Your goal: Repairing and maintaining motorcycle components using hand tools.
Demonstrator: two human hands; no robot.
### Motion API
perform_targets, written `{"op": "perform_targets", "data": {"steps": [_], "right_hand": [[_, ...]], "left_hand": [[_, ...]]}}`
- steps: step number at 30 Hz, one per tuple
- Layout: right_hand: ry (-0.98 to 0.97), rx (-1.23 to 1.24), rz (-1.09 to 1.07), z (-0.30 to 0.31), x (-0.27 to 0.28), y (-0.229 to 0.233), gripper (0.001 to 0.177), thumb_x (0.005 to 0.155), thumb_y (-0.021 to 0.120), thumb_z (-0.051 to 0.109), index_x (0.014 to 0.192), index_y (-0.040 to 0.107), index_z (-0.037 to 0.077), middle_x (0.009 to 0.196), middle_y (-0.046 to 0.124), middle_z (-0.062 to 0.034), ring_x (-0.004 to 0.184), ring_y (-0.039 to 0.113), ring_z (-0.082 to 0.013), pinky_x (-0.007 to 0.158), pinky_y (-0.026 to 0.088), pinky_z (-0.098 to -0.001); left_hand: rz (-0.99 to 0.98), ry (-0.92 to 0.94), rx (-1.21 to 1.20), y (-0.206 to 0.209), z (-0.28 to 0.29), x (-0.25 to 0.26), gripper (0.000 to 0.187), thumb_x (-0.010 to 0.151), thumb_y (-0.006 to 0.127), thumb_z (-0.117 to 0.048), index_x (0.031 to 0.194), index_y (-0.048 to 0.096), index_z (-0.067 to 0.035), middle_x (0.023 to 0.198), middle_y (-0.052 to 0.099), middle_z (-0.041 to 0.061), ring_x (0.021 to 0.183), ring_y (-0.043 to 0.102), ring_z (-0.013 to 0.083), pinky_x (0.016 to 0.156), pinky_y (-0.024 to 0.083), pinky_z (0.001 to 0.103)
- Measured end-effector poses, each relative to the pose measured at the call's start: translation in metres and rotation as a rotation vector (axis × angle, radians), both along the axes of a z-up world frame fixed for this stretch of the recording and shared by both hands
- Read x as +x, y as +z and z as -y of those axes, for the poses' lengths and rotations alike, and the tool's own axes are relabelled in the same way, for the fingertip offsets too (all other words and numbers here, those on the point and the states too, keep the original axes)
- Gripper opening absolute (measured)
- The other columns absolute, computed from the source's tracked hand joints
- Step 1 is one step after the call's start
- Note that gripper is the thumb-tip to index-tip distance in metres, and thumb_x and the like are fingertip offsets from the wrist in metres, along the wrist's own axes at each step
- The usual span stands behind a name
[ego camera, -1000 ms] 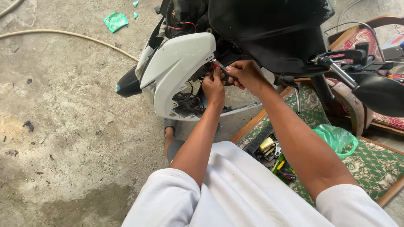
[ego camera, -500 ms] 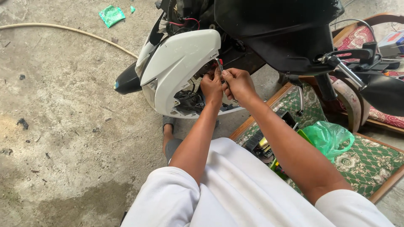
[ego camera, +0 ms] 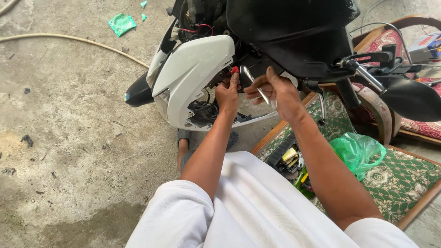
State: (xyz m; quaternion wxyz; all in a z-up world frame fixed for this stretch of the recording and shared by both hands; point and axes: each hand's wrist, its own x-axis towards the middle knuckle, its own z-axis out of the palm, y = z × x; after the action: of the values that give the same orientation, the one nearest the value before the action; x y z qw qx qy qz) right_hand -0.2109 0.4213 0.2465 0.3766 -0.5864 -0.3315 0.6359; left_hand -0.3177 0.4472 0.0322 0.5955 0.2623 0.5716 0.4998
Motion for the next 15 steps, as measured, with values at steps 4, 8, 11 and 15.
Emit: {"op": "perform_targets", "data": {"steps": [4,8,11,15], "right_hand": [[0.119,0.087,0.087,0.001,0.021,-0.049,0.027,0.107,0.058,0.027,0.108,0.063,0.0,0.092,0.072,-0.0091,0.076,0.07,-0.0157,0.067,0.058,-0.0277],[0.277,0.109,0.326,-0.007,0.024,-0.069,0.045,0.106,0.061,0.022,0.147,0.046,0.011,0.087,0.067,-0.0107,0.068,0.054,-0.0136,0.057,0.045,-0.0273],[0.328,0.027,0.478,-0.018,0.011,-0.053,0.028,0.107,0.052,0.027,0.123,0.063,0.007,0.081,0.069,-0.0028,0.061,0.058,-0.0085,0.052,0.046,-0.0242],[0.302,-0.017,0.471,-0.025,0.024,-0.076,0.027,0.107,0.05,0.026,0.117,0.066,0.006,0.079,0.069,0.0004,0.063,0.061,-0.0043,0.055,0.049,-0.0214]], "left_hand": [[0.007,-0.002,-0.021,0.007,0.0,0.001,0.045,0.093,0.072,-0.045,0.103,0.075,-0.001,0.084,0.073,0.003,0.073,0.066,0.0112,0.068,0.055,0.029],[0.011,0.024,-0.008,-0.009,0.001,0.005,0.045,0.095,0.074,-0.043,0.097,0.075,0.002,0.084,0.073,0.004,0.075,0.065,0.013,0.069,0.055,0.031],[0.029,0.018,0.002,0.0,0.004,0.001,0.042,0.094,0.072,-0.043,0.102,0.074,-0.001,0.087,0.073,0.003,0.08,0.066,0.012,0.071,0.055,0.031],[0.007,-0.006,-0.068,-0.004,0.005,0.001,0.045,0.093,0.073,-0.045,0.101,0.075,0.0,0.087,0.074,0.006,0.08,0.066,0.0147,0.071,0.055,0.034]]}}
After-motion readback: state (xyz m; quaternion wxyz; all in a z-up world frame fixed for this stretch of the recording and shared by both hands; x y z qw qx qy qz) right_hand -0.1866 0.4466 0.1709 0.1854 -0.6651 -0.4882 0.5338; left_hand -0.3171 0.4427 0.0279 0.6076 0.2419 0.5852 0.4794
